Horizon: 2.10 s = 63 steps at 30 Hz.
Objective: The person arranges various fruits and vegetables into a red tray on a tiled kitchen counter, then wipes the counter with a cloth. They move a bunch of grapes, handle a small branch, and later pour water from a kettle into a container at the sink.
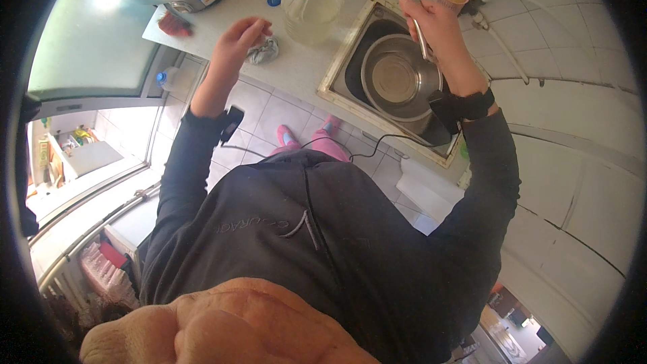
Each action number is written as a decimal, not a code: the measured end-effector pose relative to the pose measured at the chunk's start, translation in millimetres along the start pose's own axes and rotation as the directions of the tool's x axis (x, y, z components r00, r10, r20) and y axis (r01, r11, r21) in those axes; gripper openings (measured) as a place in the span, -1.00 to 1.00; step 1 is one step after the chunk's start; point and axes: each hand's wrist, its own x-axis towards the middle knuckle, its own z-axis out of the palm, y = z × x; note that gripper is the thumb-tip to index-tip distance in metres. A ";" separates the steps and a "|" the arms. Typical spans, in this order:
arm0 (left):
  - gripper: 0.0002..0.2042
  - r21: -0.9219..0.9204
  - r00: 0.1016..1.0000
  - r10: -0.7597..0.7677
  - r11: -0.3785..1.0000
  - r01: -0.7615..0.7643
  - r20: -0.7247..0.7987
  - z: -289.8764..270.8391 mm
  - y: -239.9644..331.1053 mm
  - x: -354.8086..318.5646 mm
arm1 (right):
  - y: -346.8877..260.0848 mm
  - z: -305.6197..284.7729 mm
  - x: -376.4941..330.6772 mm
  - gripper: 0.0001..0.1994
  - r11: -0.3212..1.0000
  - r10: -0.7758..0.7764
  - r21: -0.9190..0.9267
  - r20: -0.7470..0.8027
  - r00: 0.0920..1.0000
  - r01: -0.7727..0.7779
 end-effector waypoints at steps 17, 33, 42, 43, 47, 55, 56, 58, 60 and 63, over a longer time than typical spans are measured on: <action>-0.64 -0.035 0.992 -0.072 0.997 0.069 -0.101 27.8 -6.9 125.0 | -25.6 23.2 44.6 -0.67 0.997 -0.016 -0.076 0.077 0.997 0.022; -0.76 -0.136 0.992 -0.070 0.989 0.056 -0.102 36.0 -1.8 115.3 | -23.5 25.1 61.5 -0.66 0.984 -0.086 -0.150 0.048 0.995 0.092; -0.76 -0.153 0.994 -0.066 0.987 0.052 -0.082 36.1 -1.0 111.1 | -21.8 24.4 66.0 -0.66 0.978 -0.108 -0.174 0.055 0.993 0.116; -0.76 -0.160 0.994 -0.069 0.986 0.054 -0.085 36.1 -1.4 111.3 | -22.3 24.9 65.9 -0.66 0.978 -0.108 -0.175 0.054 0.993 0.116; -0.76 -0.174 0.994 -0.086 0.982 0.073 -0.073 35.1 -2.8 112.8 | -24.1 26.3 65.3 -0.67 0.986 -0.083 -0.141 0.051 0.995 0.090; -0.78 -0.165 0.993 -0.066 0.985 0.049 -0.099 39.4 -3.2 112.1 | -19.5 24.9 69.7 -0.68 0.978 -0.122 -0.162 0.048 0.991 0.128; -0.78 -0.164 0.993 -0.050 0.986 0.032 -0.106 40.2 -3.0 111.4 | -18.8 25.1 70.6 -0.68 0.976 -0.116 -0.184 0.031 0.993 0.119; -0.78 -0.170 0.993 -0.063 0.984 0.046 -0.098 40.6 -1.9 110.7 | -18.6 25.5 72.0 -0.69 0.969 -0.099 -0.225 0.006 0.995 0.098; -0.77 -0.163 0.993 -0.070 0.985 0.054 -0.096 40.3 -1.2 111.5 | -19.1 26.5 74.8 -0.64 0.963 -0.100 -0.249 0.022 0.995 0.103; -0.76 -0.151 0.989 -0.095 0.985 0.077 -0.116 40.5 -1.1 110.7 | -19.3 26.8 74.5 -0.65 0.978 -0.063 -0.196 0.025 0.998 0.067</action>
